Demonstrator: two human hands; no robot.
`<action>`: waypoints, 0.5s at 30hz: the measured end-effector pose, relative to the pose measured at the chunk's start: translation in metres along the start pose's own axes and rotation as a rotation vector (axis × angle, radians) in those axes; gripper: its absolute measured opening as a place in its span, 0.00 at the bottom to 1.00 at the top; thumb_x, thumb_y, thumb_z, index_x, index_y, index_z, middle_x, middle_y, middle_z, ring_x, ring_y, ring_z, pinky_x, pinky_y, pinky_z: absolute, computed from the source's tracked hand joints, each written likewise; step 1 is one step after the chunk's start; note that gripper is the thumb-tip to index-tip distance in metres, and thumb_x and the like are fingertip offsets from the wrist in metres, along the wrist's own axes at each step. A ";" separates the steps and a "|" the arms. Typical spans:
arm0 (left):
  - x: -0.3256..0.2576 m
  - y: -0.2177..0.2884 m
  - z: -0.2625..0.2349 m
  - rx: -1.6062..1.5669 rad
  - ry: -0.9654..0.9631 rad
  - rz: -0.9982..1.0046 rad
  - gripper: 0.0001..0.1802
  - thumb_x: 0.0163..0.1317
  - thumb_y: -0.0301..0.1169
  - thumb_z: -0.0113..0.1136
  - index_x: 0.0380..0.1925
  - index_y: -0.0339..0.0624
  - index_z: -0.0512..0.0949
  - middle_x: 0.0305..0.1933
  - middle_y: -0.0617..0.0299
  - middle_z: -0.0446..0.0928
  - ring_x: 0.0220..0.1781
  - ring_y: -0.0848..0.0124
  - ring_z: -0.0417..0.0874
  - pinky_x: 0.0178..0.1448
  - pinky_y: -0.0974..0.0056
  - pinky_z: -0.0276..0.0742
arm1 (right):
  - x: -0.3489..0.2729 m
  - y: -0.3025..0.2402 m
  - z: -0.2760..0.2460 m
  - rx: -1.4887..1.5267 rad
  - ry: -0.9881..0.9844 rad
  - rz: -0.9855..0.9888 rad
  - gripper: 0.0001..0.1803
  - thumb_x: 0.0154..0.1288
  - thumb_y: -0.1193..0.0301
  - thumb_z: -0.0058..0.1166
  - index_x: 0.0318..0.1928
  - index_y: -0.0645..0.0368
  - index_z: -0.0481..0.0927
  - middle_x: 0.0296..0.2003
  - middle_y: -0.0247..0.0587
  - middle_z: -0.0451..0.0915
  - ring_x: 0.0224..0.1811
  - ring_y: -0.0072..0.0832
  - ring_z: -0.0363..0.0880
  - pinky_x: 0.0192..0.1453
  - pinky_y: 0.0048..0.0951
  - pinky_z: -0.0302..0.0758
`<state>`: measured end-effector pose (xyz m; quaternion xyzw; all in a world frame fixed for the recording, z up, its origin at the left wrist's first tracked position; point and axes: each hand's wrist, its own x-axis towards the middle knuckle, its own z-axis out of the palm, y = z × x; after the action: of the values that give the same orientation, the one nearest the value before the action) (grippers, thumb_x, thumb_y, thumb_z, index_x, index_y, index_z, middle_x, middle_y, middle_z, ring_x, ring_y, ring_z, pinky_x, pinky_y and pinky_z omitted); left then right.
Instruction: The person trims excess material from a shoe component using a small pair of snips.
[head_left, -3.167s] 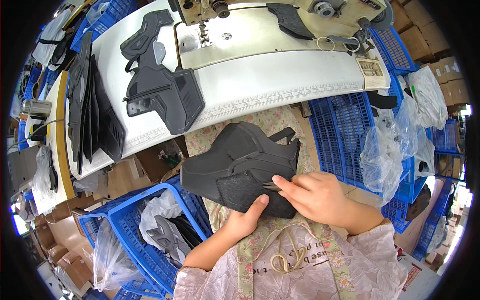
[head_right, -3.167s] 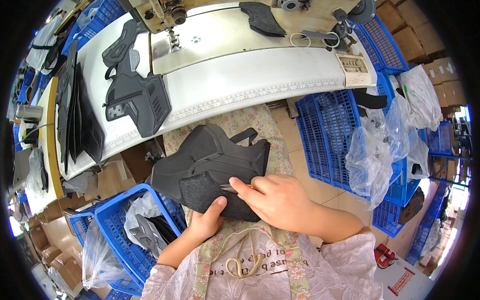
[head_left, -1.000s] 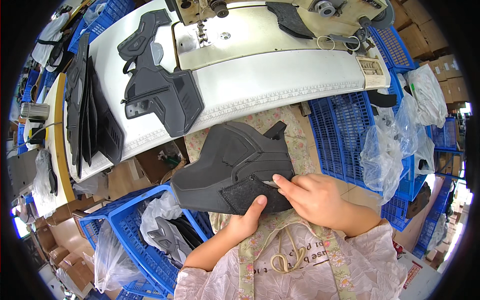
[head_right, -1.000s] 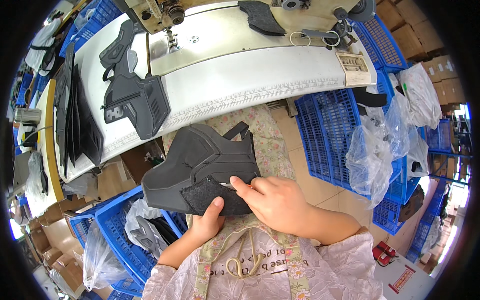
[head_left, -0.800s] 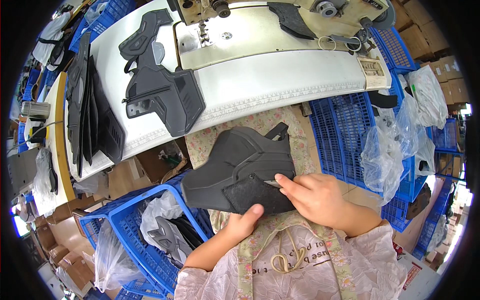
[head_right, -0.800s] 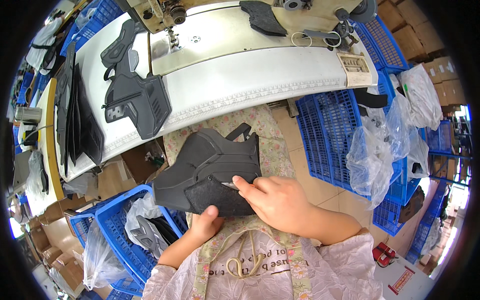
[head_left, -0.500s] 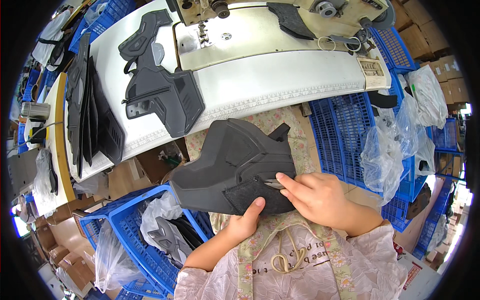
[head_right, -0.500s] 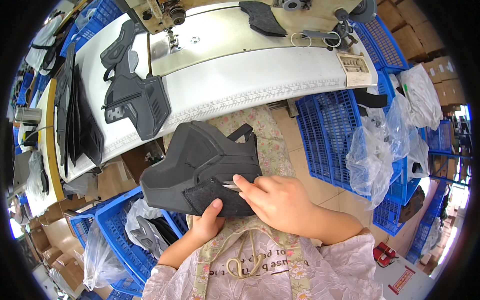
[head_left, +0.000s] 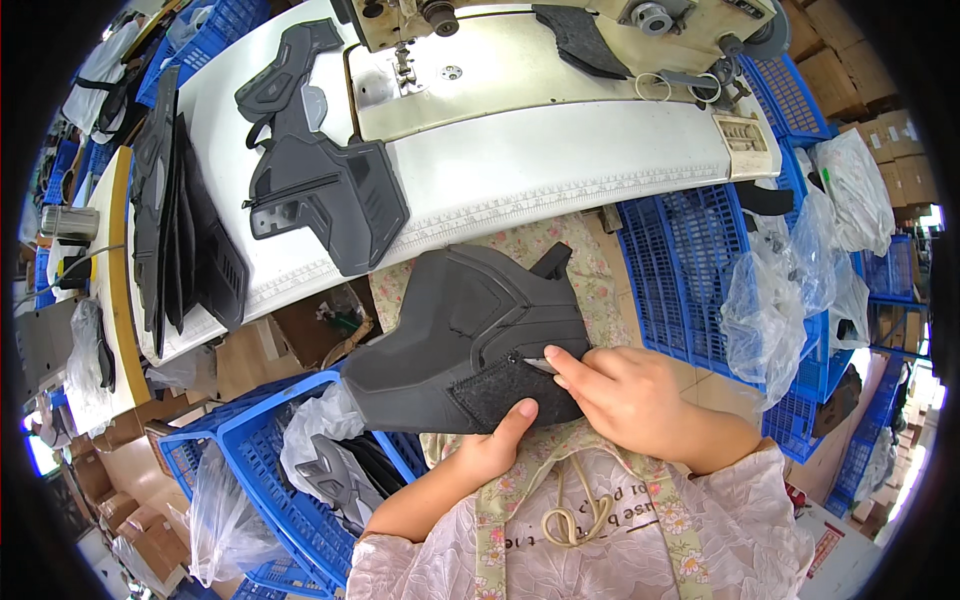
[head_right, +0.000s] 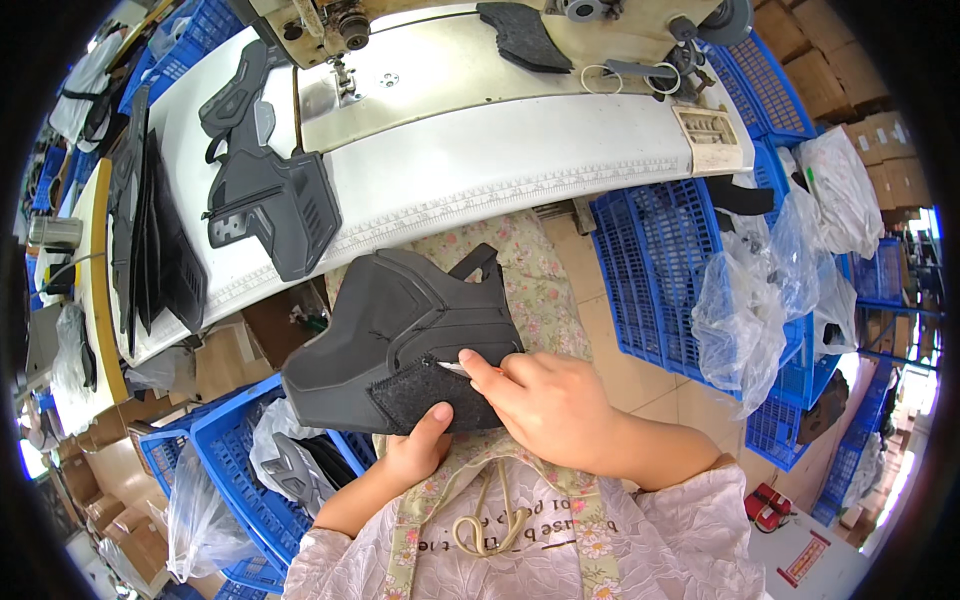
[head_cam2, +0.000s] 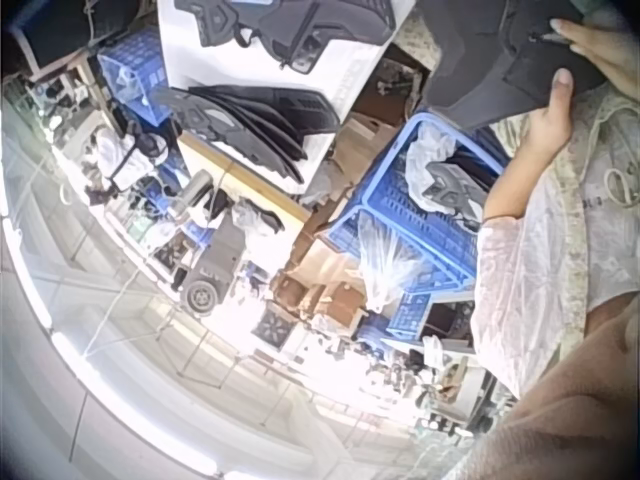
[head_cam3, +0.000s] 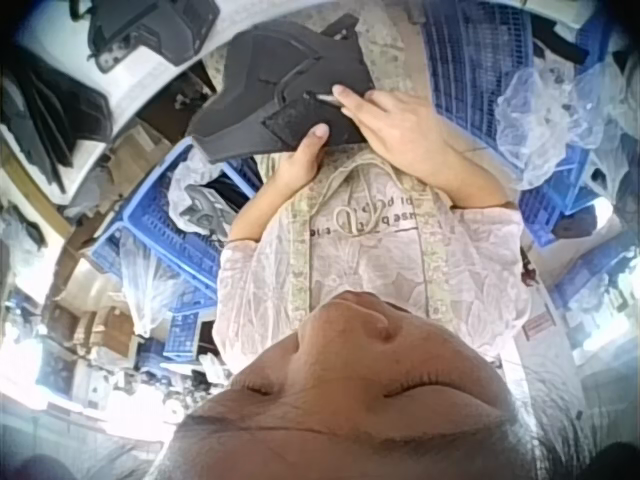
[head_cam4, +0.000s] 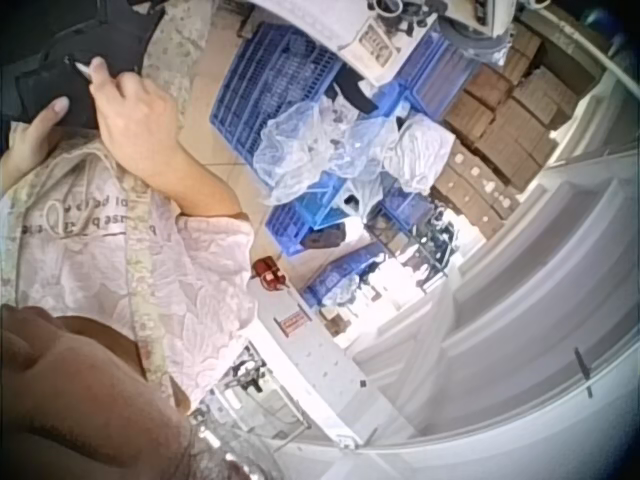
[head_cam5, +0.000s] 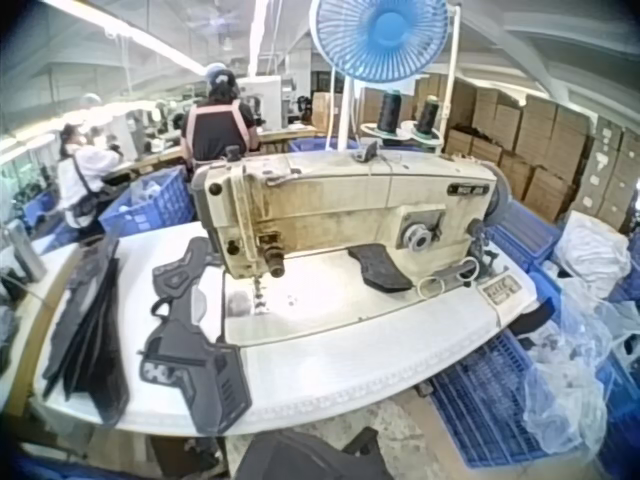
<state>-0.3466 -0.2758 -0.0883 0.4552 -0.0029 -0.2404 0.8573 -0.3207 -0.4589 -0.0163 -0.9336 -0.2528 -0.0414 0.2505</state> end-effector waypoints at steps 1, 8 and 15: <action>-0.001 -0.001 -0.001 0.001 -0.006 -0.010 0.19 0.65 0.28 0.48 0.55 0.34 0.70 0.54 0.54 0.74 0.56 0.66 0.74 0.61 0.61 0.68 | 0.000 0.000 0.000 0.001 -0.010 -0.007 0.21 0.54 0.71 0.61 0.50 0.57 0.78 0.19 0.31 0.69 0.20 0.25 0.71 0.20 0.27 0.68; -0.001 -0.002 -0.001 -0.018 0.013 -0.023 0.19 0.65 0.28 0.48 0.55 0.33 0.70 0.54 0.55 0.74 0.55 0.66 0.74 0.60 0.62 0.68 | 0.004 0.000 -0.010 0.008 -0.060 0.018 0.20 0.54 0.71 0.61 0.50 0.57 0.77 0.19 0.31 0.69 0.19 0.27 0.72 0.20 0.28 0.68; 0.001 0.005 0.001 -0.022 -0.005 -0.023 0.19 0.66 0.29 0.48 0.55 0.34 0.69 0.55 0.55 0.74 0.56 0.66 0.74 0.61 0.62 0.68 | 0.007 0.000 -0.007 0.009 -0.047 0.001 0.21 0.55 0.70 0.61 0.50 0.57 0.77 0.19 0.31 0.69 0.19 0.27 0.71 0.20 0.28 0.68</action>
<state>-0.3440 -0.2743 -0.0843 0.4452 0.0028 -0.2516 0.8593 -0.3143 -0.4591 -0.0083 -0.9333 -0.2583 -0.0184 0.2487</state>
